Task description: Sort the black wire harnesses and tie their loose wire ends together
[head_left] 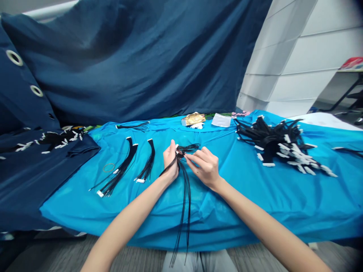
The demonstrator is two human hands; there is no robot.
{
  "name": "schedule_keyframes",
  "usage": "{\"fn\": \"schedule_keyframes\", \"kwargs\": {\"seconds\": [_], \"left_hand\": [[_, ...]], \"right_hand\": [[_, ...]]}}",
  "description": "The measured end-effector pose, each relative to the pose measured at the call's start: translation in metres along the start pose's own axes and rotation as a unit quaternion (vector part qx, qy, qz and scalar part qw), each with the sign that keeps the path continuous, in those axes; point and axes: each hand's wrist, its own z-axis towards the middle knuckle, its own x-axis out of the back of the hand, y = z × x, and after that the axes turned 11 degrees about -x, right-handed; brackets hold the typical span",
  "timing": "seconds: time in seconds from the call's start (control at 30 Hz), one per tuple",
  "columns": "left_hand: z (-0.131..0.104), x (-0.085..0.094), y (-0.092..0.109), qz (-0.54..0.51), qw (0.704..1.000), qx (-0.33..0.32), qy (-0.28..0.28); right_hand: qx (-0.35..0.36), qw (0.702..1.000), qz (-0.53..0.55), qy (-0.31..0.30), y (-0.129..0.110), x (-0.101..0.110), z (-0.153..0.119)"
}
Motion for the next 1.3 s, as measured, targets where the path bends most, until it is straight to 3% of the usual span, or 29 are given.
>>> {"fn": "schedule_keyframes", "kwargs": {"seconds": [0.17, 0.4, 0.57, 0.67, 0.8, 1.13, 1.3], "left_hand": [[-0.002, -0.001, 0.001, -0.020, 1.000, 0.024, 0.000], [-0.005, 0.000, -0.004, 0.006, 0.998, 0.030, -0.060], [-0.003, 0.001, -0.005, -0.030, 0.992, 0.100, -0.066], [0.001, 0.003, -0.004, -0.045, 0.990, 0.123, -0.060], [0.004, 0.007, -0.003, -0.057, 0.986, 0.151, -0.051], [0.008, 0.010, -0.010, -0.082, 0.984, 0.147, -0.057], [0.008, 0.010, -0.009, -0.078, 0.983, 0.155, -0.058]], "right_hand": [[-0.002, 1.000, -0.012, -0.006, 0.000, 0.000, -0.002], [0.004, 1.000, -0.020, -0.015, 0.001, 0.001, -0.002], [0.004, 1.000, -0.019, -0.006, 0.002, 0.000, 0.000], [0.032, 0.999, -0.008, -0.002, 0.002, 0.003, 0.003], [0.097, 0.994, -0.013, -0.042, 0.003, 0.004, 0.003], [0.178, 0.982, -0.064, -0.011, 0.006, 0.000, 0.003], [0.145, 0.989, -0.030, -0.024, 0.004, 0.000, 0.002]]}}
